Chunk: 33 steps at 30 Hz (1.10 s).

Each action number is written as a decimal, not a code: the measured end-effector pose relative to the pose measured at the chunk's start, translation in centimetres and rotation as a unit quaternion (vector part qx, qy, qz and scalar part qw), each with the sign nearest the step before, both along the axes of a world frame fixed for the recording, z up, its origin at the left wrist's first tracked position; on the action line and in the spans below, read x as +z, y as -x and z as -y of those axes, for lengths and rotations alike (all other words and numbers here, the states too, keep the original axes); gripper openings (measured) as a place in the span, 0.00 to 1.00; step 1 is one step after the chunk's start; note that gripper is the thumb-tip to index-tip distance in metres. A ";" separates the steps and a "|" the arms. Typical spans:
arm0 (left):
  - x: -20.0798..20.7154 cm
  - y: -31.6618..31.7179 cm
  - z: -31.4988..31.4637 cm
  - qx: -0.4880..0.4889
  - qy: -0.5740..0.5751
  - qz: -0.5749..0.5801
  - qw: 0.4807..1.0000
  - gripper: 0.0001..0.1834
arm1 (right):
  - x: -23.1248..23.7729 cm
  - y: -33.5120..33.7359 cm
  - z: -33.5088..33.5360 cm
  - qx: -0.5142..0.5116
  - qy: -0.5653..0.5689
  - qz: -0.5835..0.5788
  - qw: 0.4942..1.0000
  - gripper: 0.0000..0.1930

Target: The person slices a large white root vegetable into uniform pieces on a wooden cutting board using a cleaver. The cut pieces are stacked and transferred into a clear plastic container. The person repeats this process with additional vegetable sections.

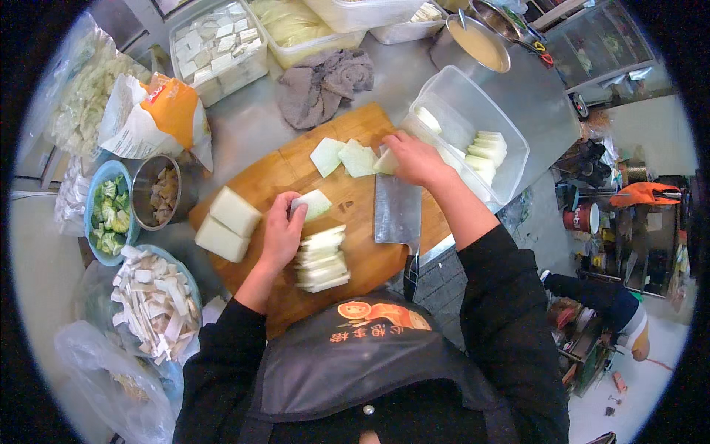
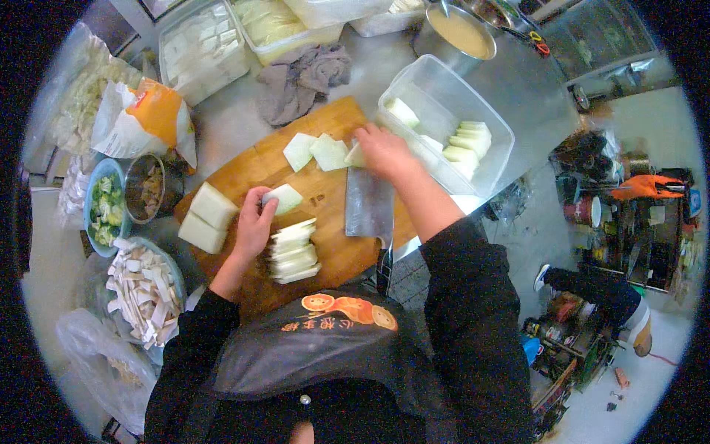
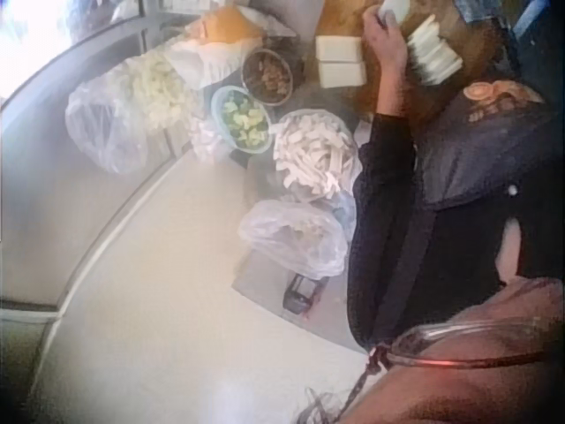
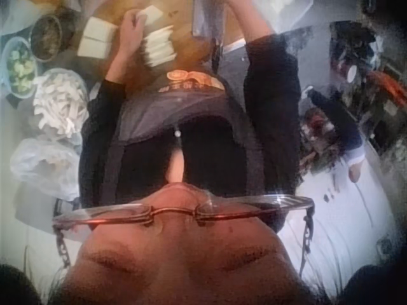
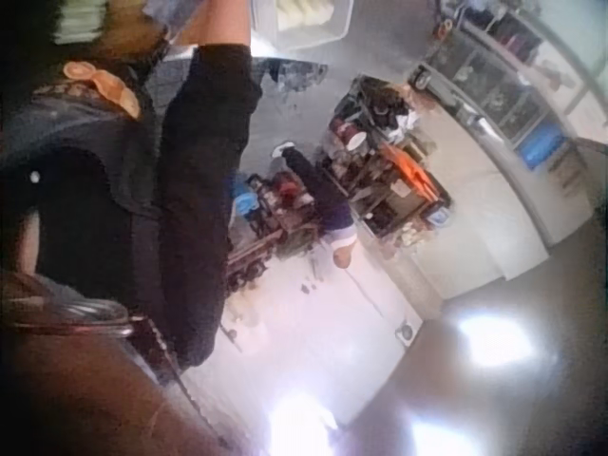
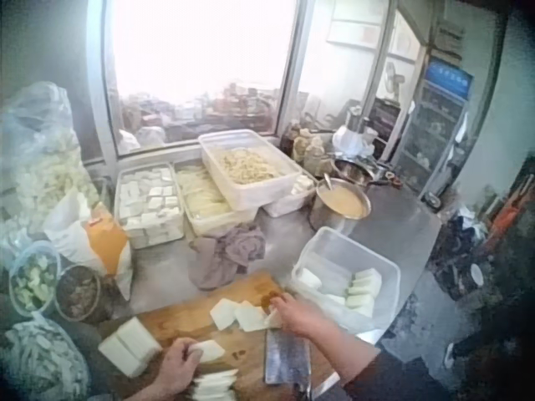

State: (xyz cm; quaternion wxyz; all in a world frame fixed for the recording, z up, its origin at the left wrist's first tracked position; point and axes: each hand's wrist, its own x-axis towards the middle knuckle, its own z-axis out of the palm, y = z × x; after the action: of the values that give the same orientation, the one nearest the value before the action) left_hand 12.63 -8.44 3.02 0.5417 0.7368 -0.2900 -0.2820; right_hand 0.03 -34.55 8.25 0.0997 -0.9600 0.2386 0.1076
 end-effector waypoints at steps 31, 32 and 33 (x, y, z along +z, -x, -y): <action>-0.1 0.1 -0.1 0.010 -0.013 -0.005 1.000 0.08 | 0.7 0.4 -0.4 -0.081 -0.033 -0.067 0.994 0.35; -0.2 0.1 -0.1 0.011 -0.015 -0.006 1.000 0.08 | 0.9 0.7 -0.5 -0.088 -0.042 -0.073 0.993 0.36; -0.2 0.1 -0.1 0.009 -0.011 -0.010 1.000 0.08 | 0.8 1.2 -0.4 -0.095 -0.047 -0.062 0.992 0.36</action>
State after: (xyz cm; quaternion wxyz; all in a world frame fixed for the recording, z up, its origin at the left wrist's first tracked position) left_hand 12.54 -8.35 2.82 0.5390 0.7425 -0.2750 -0.2872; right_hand -1.13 -34.11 9.00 0.1392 -0.9187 0.3292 0.1680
